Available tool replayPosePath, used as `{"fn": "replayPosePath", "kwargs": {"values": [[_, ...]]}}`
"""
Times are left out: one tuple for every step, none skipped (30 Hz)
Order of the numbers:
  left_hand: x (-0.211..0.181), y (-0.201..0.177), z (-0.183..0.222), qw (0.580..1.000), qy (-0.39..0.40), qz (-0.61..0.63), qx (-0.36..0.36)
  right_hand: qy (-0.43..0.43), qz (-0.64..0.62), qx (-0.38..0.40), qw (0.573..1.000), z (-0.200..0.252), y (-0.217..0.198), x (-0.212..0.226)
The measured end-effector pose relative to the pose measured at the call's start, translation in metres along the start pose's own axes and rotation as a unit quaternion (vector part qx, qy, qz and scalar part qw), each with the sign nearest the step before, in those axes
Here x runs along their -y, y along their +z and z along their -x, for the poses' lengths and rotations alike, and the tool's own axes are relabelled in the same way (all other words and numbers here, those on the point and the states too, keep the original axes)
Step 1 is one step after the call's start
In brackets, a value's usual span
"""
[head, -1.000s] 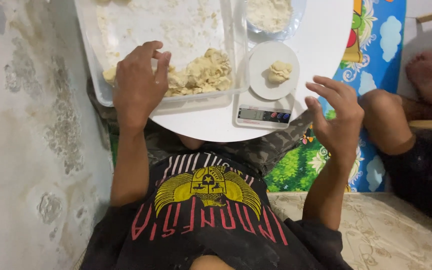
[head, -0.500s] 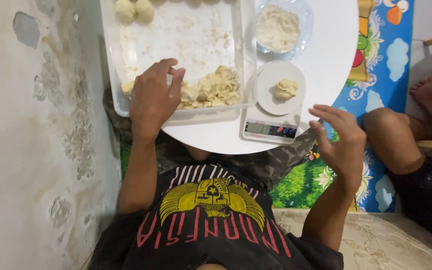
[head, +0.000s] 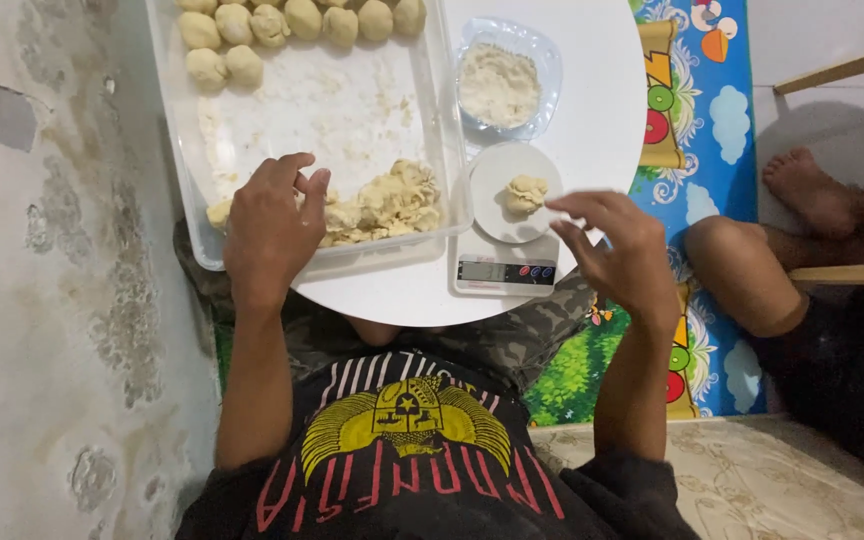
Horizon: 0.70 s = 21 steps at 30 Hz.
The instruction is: The person is portioning dough, weighing it on a digital scale, and rolling it into small balls before placing them in a storage tray.
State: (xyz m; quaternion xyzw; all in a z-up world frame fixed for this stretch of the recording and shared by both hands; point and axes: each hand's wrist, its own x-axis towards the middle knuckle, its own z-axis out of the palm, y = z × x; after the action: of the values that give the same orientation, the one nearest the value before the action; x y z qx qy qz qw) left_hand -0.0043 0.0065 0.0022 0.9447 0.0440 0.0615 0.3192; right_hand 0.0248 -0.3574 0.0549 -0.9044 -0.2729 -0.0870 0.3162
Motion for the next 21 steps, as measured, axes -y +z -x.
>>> {"fn": "replayPosePath", "kwargs": {"values": [[0.000,0.001,0.001,1.000,0.001,-0.001,-0.003,-0.003,-0.001,-0.002,1.000,-0.009,0.003,0.002],[0.000,0.002,0.002,1.000,0.005,-0.004,-0.006,-0.019,0.001,-0.001,1.000,-0.019,0.005,0.005],[0.001,0.001,0.001,1.000,0.008,-0.007,-0.013,-0.040,0.002,-0.001,0.999,-0.031,0.007,0.008],[0.003,0.003,-0.001,1.000,0.009,-0.010,-0.019,-0.046,0.001,-0.004,0.999,-0.038,0.008,0.010],[0.005,0.005,-0.001,1.000,0.019,-0.011,-0.020,-0.022,0.033,0.056,0.998,-0.044,0.009,0.012],[0.009,0.007,0.000,0.999,0.030,-0.013,-0.021,0.001,0.065,0.115,0.991,-0.050,0.010,0.014],[0.011,0.010,-0.001,0.999,0.026,-0.015,-0.030,-0.009,0.065,0.115,0.991,-0.055,0.010,0.018],[0.014,0.013,-0.002,0.998,0.040,-0.026,-0.034,0.005,0.079,0.162,0.984,-0.060,0.009,0.022],[0.018,0.016,0.000,0.998,0.049,-0.036,-0.035,0.020,0.093,0.212,0.973,-0.063,0.009,0.027],[0.021,0.018,0.001,0.998,0.041,-0.037,-0.041,0.010,0.092,0.217,0.972,-0.067,0.011,0.029],[0.023,0.020,-0.001,0.997,0.050,-0.035,-0.037,0.038,0.104,0.258,0.960,-0.070,0.012,0.032],[0.026,0.022,-0.002,0.997,0.059,-0.033,-0.033,0.065,0.117,0.299,0.945,-0.073,0.013,0.035],[0.027,0.022,-0.001,0.997,0.055,-0.034,-0.041,0.057,0.119,0.299,0.945,-0.074,0.013,0.033],[0.027,0.023,0.000,0.997,0.057,-0.043,-0.041,0.063,0.103,0.302,0.946,-0.075,0.013,0.032],[0.024,0.024,-0.001,0.996,0.062,-0.050,-0.042,0.071,0.089,0.303,0.946,-0.076,0.009,0.030],[0.024,0.020,0.003,0.996,0.062,-0.050,-0.050,0.064,0.093,0.300,0.947,-0.075,0.011,0.026],[0.022,0.018,0.001,0.994,0.095,-0.044,-0.038,0.009,0.002,0.229,0.973,-0.076,0.009,0.021],[0.020,0.015,0.000,0.991,0.128,-0.039,-0.026,-0.049,-0.088,0.155,0.983,-0.076,0.007,0.015],[0.015,0.009,0.000,0.989,0.137,-0.040,-0.035,-0.054,-0.082,0.145,0.985,-0.081,0.013,0.021],[0.010,0.004,-0.001,0.984,0.172,-0.033,-0.042,-0.051,-0.140,0.086,0.985,-0.086,0.018,0.027],[0.006,-0.003,0.005,0.978,0.201,-0.028,-0.042,-0.043,-0.202,0.032,0.978,-0.088,0.026,0.035]]}}
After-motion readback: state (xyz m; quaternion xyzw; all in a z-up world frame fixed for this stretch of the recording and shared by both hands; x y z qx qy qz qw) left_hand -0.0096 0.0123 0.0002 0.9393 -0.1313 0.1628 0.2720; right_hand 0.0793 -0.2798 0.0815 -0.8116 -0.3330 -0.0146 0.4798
